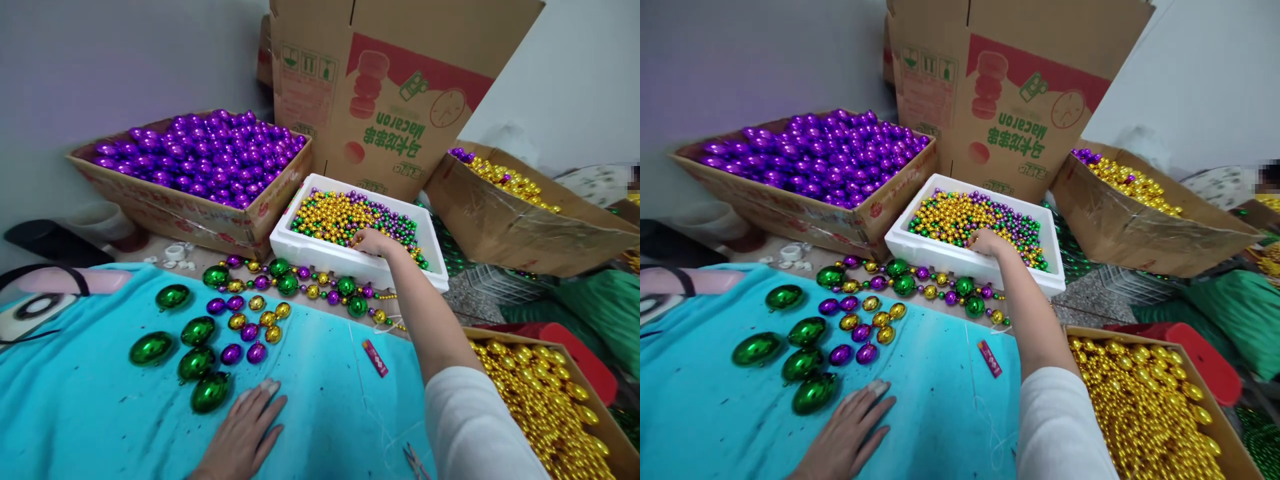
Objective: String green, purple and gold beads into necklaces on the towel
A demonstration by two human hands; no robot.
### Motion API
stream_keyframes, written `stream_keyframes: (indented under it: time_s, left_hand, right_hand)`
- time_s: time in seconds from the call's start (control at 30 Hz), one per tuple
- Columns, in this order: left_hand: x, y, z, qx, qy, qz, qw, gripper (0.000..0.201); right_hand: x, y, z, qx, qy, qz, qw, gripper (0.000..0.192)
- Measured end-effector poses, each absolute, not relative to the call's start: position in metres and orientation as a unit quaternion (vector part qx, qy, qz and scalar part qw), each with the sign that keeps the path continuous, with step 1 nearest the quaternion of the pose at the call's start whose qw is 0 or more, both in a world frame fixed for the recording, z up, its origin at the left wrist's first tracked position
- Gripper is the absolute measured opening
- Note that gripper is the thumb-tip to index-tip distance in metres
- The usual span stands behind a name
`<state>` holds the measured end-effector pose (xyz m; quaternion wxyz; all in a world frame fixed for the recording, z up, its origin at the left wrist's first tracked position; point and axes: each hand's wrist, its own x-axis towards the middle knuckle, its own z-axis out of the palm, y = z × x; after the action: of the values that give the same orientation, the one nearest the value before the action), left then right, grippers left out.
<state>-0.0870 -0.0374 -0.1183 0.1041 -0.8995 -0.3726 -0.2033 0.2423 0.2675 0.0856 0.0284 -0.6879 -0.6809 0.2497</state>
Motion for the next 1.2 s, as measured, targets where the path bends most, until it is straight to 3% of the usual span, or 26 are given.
stream_keyframes:
  time_s: [0.13,0.2,0.27,0.33,0.43,0.57,0.67,0.8,1.0,1.2]
  left_hand:
    - [-0.082,-0.041,-0.111,-0.899,-0.401,-0.176,0.034,0.036]
    - [-0.080,-0.043,-0.106,-0.892,-0.425,-0.154,-0.019,0.034]
    - [-0.078,-0.043,-0.104,-0.888,-0.434,-0.135,-0.063,0.035]
    - [-0.079,-0.043,-0.103,-0.887,-0.435,-0.119,-0.094,0.037]
    - [-0.080,-0.043,-0.102,-0.887,-0.437,-0.102,-0.114,0.039]
    - [-0.079,-0.044,-0.098,-0.886,-0.437,-0.091,-0.124,0.039]
    - [-0.078,-0.044,-0.096,-0.885,-0.439,-0.093,-0.128,0.038]
    - [-0.079,-0.042,-0.092,-0.884,-0.437,-0.097,-0.137,0.036]
    - [-0.075,-0.044,-0.093,-0.890,-0.427,-0.090,-0.132,0.038]
    - [-0.101,-0.031,-0.069,-0.886,-0.411,-0.177,-0.120,0.033]
  right_hand:
    - [0.250,0.257,0.094,-0.688,-0.655,0.299,0.090,0.018]
    - [0.251,0.244,0.095,-0.638,-0.628,0.361,0.263,0.024]
    - [0.241,0.224,0.086,-0.565,-0.619,0.419,0.349,0.031]
    - [0.218,0.195,0.066,-0.542,-0.617,0.465,0.332,0.035]
    - [0.170,0.144,0.013,-0.558,-0.640,0.476,0.228,0.029]
    - [0.119,0.093,-0.065,-0.585,-0.703,0.341,0.217,0.026]
    - [0.101,0.075,-0.093,-0.578,-0.752,0.237,0.211,0.031]
    - [0.100,0.069,-0.100,-0.564,-0.777,0.179,0.216,0.036]
    - [0.121,0.075,-0.104,-0.573,-0.708,0.223,0.346,0.038]
    - [0.138,0.066,-0.072,-0.595,-0.688,0.203,0.362,0.039]
